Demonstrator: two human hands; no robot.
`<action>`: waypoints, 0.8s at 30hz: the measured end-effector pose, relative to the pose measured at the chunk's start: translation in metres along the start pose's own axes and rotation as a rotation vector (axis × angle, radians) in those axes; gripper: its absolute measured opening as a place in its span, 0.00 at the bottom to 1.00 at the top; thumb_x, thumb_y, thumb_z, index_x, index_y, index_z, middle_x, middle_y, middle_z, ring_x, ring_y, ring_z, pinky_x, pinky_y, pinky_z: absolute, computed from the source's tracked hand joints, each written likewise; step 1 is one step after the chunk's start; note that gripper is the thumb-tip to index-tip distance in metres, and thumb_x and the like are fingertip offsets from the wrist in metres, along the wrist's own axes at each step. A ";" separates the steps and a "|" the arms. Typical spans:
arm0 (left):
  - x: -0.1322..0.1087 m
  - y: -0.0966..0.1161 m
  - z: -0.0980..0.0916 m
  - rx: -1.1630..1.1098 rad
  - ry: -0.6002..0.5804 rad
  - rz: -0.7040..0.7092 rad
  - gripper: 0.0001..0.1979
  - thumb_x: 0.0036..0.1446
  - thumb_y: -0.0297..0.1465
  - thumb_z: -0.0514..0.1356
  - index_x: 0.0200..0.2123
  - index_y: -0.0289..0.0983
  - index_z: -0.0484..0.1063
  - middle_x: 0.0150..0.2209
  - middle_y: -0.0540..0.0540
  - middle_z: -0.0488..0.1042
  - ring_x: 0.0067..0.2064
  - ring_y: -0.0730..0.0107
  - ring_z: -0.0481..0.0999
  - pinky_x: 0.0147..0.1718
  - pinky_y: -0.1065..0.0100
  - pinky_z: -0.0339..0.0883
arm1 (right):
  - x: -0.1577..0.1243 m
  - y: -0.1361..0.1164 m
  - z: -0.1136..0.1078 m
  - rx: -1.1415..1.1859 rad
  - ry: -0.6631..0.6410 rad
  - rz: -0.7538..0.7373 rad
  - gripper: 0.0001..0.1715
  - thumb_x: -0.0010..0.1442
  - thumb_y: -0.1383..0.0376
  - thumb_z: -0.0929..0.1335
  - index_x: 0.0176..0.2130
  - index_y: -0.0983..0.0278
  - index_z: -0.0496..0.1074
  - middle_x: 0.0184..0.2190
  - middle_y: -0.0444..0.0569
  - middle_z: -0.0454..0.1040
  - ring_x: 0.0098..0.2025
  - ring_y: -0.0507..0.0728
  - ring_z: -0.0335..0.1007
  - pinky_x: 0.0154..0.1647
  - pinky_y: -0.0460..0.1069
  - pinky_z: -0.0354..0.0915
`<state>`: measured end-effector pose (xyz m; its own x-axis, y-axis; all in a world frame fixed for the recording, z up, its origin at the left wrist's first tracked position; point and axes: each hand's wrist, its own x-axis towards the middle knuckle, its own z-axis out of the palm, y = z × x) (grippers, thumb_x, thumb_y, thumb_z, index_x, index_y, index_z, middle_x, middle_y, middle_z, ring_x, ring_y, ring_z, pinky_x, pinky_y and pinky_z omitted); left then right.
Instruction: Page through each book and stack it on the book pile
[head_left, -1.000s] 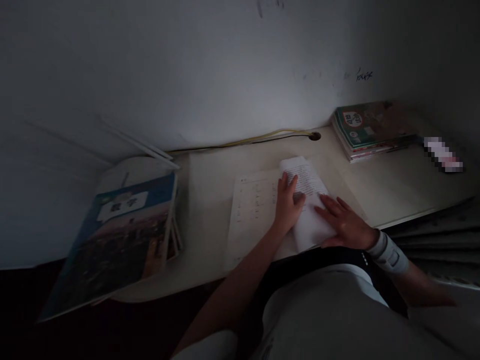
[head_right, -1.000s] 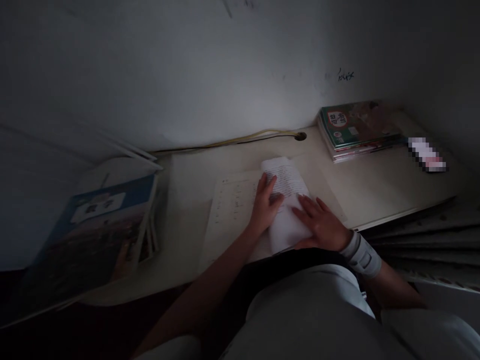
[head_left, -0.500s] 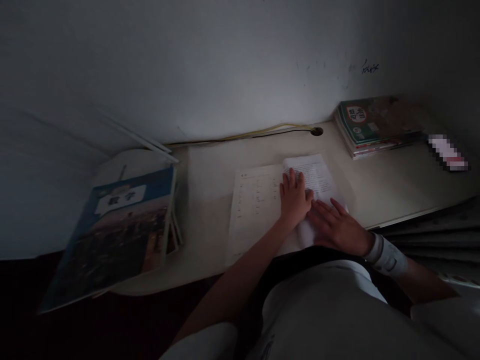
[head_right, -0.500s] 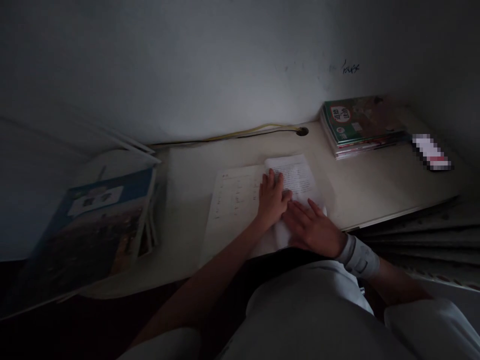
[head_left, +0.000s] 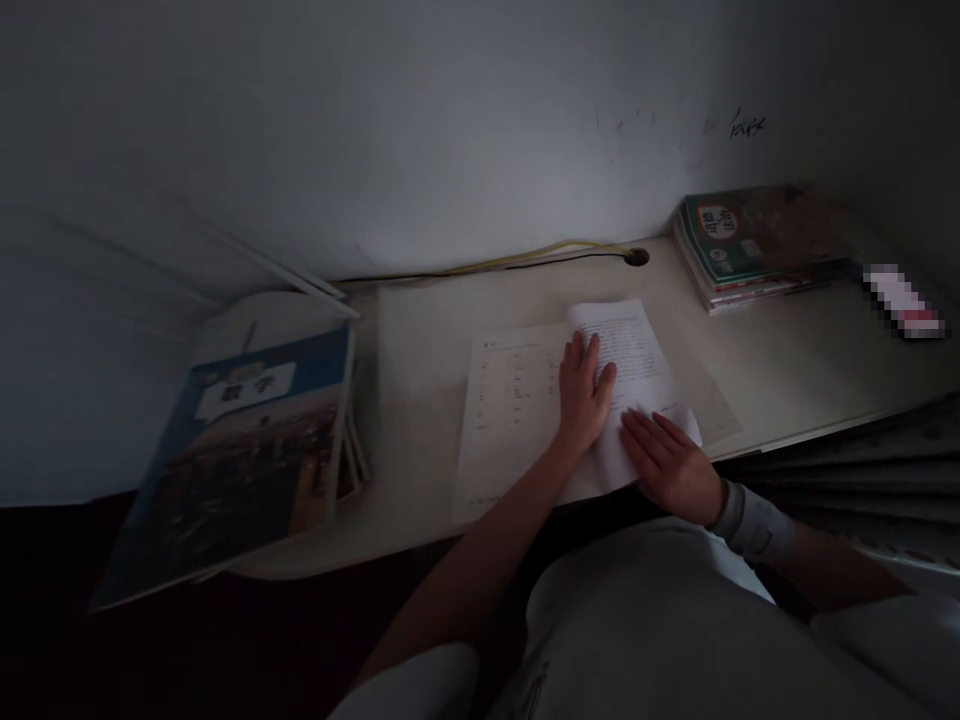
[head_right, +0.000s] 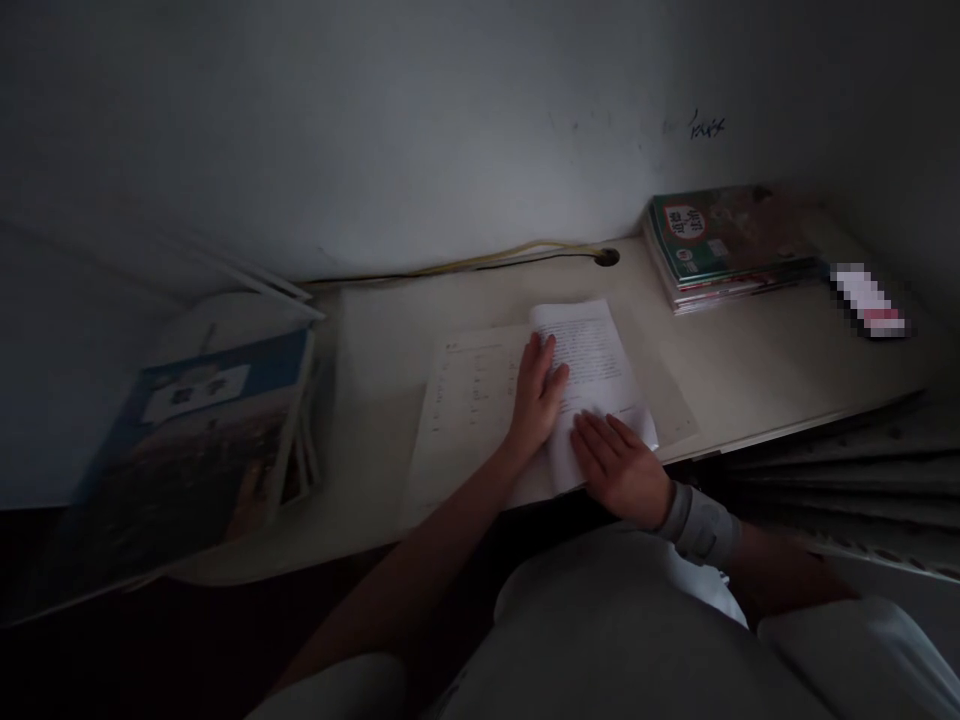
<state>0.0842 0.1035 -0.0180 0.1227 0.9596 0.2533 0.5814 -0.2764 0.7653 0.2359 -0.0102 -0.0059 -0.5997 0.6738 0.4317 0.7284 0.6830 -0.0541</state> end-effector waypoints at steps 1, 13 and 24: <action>0.000 -0.001 0.000 -0.018 0.004 -0.008 0.27 0.62 0.45 0.48 0.62 0.43 0.58 0.68 0.44 0.47 0.68 0.56 0.46 0.64 0.50 0.43 | -0.002 0.001 0.002 -0.015 -0.008 0.012 0.26 0.61 0.69 0.59 0.57 0.78 0.63 0.58 0.68 0.63 0.64 0.64 0.53 0.61 0.61 0.58; -0.001 0.006 -0.002 0.070 -0.035 0.067 0.28 0.63 0.46 0.45 0.63 0.40 0.55 0.68 0.40 0.47 0.68 0.55 0.43 0.63 0.49 0.43 | -0.003 0.001 -0.008 -0.076 -0.071 0.058 0.23 0.63 0.72 0.59 0.57 0.72 0.64 0.59 0.62 0.63 0.64 0.63 0.54 0.62 0.61 0.56; -0.010 0.021 0.005 0.351 -0.194 0.186 0.28 0.64 0.44 0.44 0.59 0.32 0.60 0.64 0.33 0.57 0.68 0.49 0.43 0.62 0.45 0.44 | -0.005 0.012 -0.013 -0.032 -0.134 0.053 0.28 0.60 0.71 0.61 0.59 0.74 0.62 0.61 0.64 0.61 0.65 0.63 0.51 0.62 0.60 0.56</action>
<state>0.0989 0.0883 -0.0077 0.3806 0.8967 0.2261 0.7689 -0.4427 0.4613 0.2521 -0.0096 0.0032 -0.5973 0.7419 0.3046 0.7693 0.6374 -0.0441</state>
